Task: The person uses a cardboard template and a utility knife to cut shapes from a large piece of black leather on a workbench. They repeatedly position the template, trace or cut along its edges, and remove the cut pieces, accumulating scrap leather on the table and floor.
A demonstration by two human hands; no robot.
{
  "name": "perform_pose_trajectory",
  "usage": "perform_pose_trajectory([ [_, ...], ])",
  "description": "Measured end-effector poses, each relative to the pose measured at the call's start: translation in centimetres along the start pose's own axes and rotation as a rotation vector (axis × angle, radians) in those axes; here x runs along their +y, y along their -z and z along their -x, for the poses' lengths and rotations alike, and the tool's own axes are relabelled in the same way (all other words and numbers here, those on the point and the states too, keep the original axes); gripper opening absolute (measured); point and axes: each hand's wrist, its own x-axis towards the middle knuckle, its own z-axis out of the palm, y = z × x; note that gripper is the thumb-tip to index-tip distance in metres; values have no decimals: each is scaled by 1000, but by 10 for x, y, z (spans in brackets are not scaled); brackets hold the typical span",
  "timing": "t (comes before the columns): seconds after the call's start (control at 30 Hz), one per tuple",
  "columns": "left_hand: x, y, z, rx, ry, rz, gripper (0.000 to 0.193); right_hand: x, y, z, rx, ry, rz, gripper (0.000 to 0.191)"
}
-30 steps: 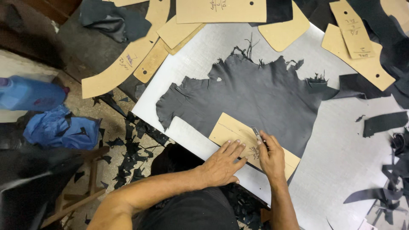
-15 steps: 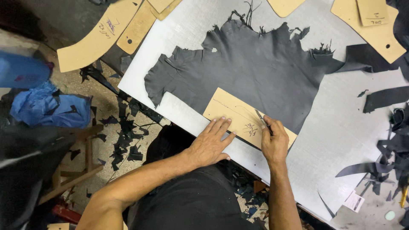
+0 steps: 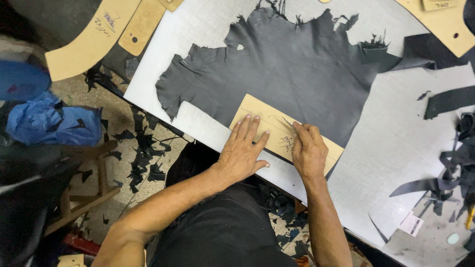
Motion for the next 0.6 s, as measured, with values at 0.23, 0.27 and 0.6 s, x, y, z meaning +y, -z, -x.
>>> perform_pose_trajectory([
  [0.23, -3, -1, -7, -148, 41, -164, 89, -22, -44, -49, -3, 293, 51, 30],
  [0.27, -3, -4, -7, -161, 35, -189, 88, -23, -49, -54, 4, 330, 61, 32],
  [0.6, -5, -20, -3, -128, 44, -180, 84, -28, -62, -73, -75, 445, 177, 38],
])
